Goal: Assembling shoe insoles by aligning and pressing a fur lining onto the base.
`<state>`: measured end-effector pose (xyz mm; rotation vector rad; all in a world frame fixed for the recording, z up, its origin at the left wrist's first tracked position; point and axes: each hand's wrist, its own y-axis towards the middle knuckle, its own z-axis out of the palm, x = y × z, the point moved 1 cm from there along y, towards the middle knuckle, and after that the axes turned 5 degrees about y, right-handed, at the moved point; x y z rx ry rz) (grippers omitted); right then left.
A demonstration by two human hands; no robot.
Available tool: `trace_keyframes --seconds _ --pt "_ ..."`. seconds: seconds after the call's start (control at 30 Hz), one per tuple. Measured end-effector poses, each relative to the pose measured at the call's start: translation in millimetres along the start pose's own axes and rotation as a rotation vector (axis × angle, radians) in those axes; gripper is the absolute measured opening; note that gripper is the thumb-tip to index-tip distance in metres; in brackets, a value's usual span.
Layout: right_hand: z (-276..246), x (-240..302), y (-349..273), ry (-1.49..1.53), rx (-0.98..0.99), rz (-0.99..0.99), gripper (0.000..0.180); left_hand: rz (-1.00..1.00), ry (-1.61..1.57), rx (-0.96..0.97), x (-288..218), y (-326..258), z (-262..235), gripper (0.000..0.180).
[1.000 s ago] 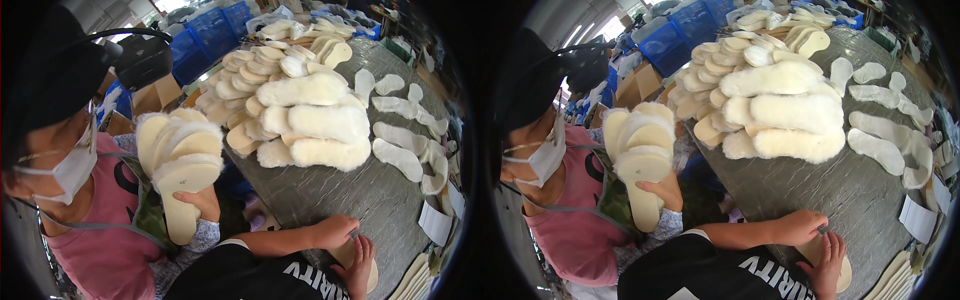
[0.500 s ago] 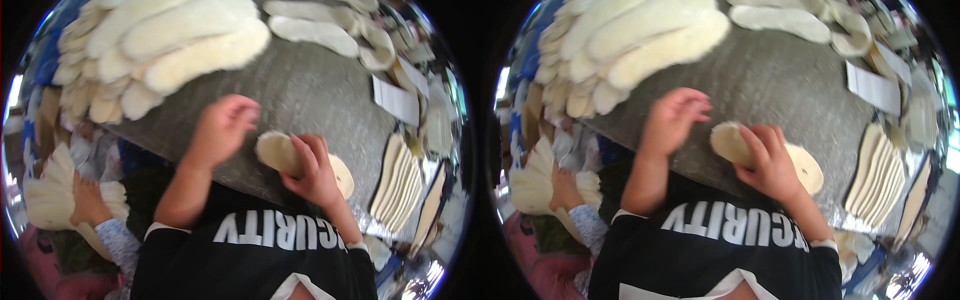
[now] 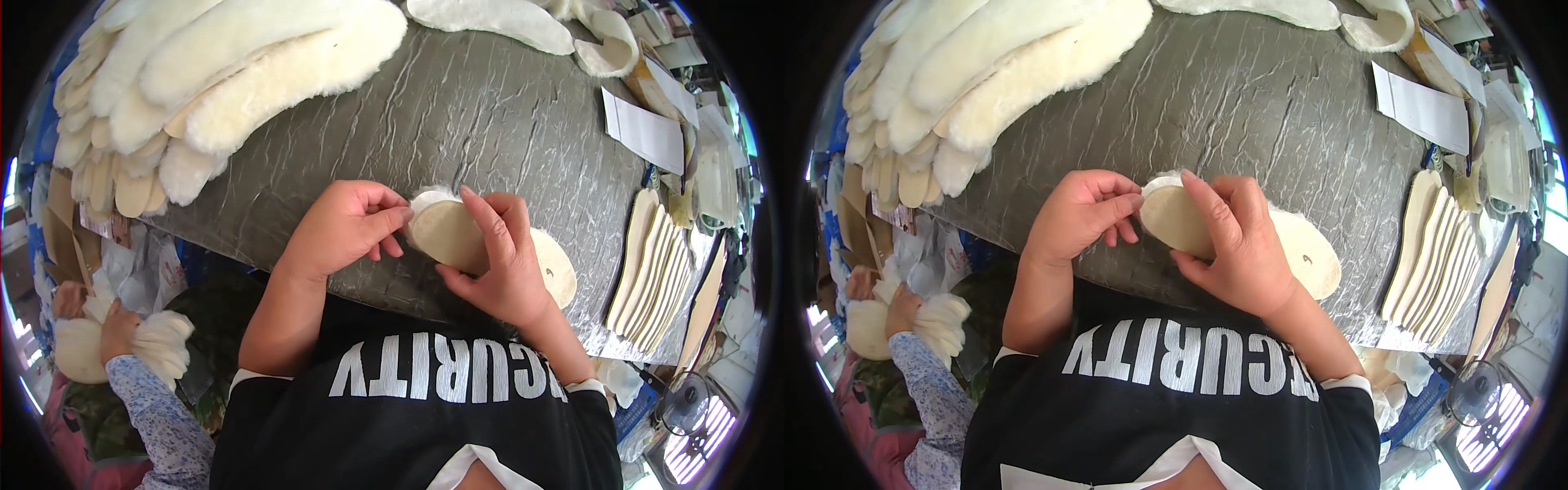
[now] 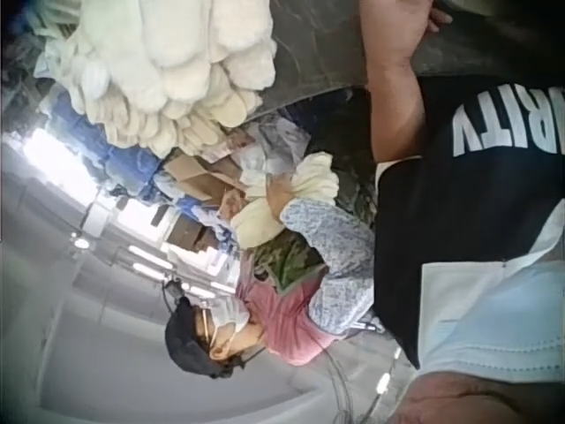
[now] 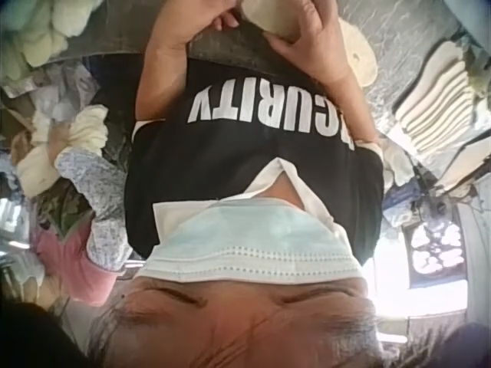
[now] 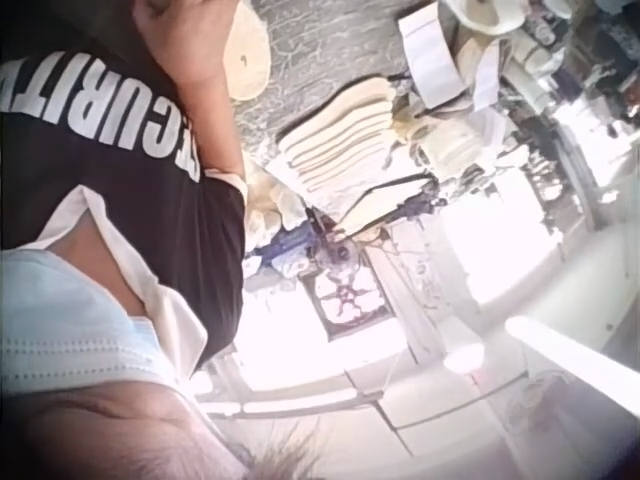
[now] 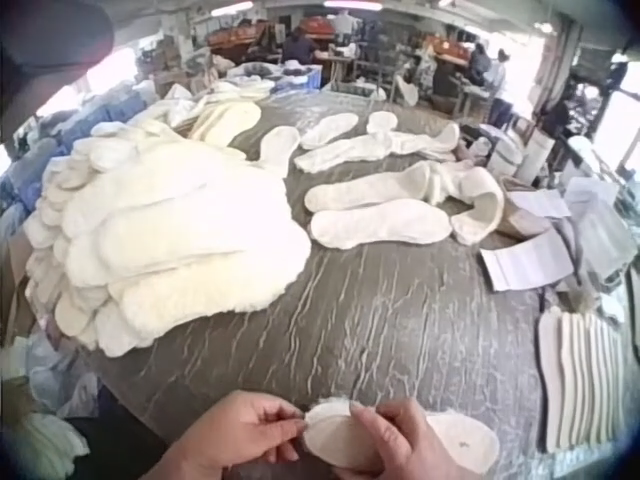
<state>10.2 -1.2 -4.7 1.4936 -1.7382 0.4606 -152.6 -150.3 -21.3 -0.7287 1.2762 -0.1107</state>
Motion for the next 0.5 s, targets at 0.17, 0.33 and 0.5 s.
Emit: trace_keyframes --seconds 0.17,0.33,0.5 --pt "-1.9 -1.3 -1.8 -0.091 0.032 -0.029 0.095 0.048 0.125 -0.077 -2.0 1.5 2.8 0.015" --pt "-11.2 3.1 -4.0 0.014 -0.047 -0.044 0.093 0.021 0.149 -0.092 0.4 3.1 4.6 0.015" --pt "-14.3 4.9 -6.5 0.075 -0.080 -0.061 0.091 0.009 0.086 -0.098 4.3 2.1 9.7 0.025"
